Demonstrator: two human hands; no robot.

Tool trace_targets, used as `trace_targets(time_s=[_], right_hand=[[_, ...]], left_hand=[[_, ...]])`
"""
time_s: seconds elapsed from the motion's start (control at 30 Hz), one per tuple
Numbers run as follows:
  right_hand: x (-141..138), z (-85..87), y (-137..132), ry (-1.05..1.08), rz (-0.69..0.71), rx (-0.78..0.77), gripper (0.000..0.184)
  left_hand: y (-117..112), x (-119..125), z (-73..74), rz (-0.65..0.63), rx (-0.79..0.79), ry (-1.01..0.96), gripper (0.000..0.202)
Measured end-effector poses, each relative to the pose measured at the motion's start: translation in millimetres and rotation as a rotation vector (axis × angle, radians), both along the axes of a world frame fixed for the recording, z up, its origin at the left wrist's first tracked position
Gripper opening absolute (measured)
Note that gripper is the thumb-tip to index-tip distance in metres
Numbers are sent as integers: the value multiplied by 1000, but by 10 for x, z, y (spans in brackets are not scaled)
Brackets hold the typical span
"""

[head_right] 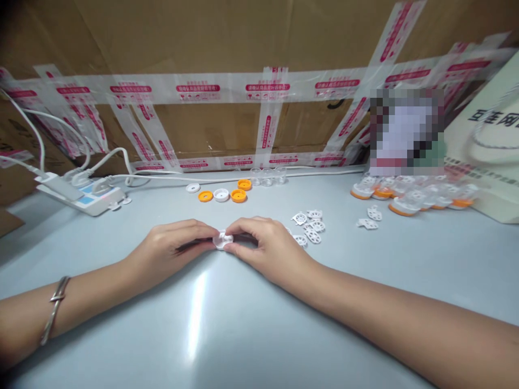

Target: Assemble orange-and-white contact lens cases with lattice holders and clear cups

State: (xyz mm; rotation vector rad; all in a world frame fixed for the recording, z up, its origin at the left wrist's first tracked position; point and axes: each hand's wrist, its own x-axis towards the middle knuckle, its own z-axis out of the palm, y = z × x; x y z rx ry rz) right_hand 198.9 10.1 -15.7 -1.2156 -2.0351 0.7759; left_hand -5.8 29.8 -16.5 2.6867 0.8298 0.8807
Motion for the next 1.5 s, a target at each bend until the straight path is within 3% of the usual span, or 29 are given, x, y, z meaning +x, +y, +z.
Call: trace_targets(time_s=[0.63,0.87,1.13,1.5], right_hand=[[6,4,-11,-33,-4,67,13],[16,-21,-18,-112,45,195,15],[17,-61,3,-298,92,404,19],[7,-42,4,-367,148,442,24]], left_hand=[[-2,22,-1,-11,47,17,17],[-7,13,-1,-41,113,18,18],[-20,20,12,-33,157,116,22],[-15,-21,-23,-68,384,374,28]])
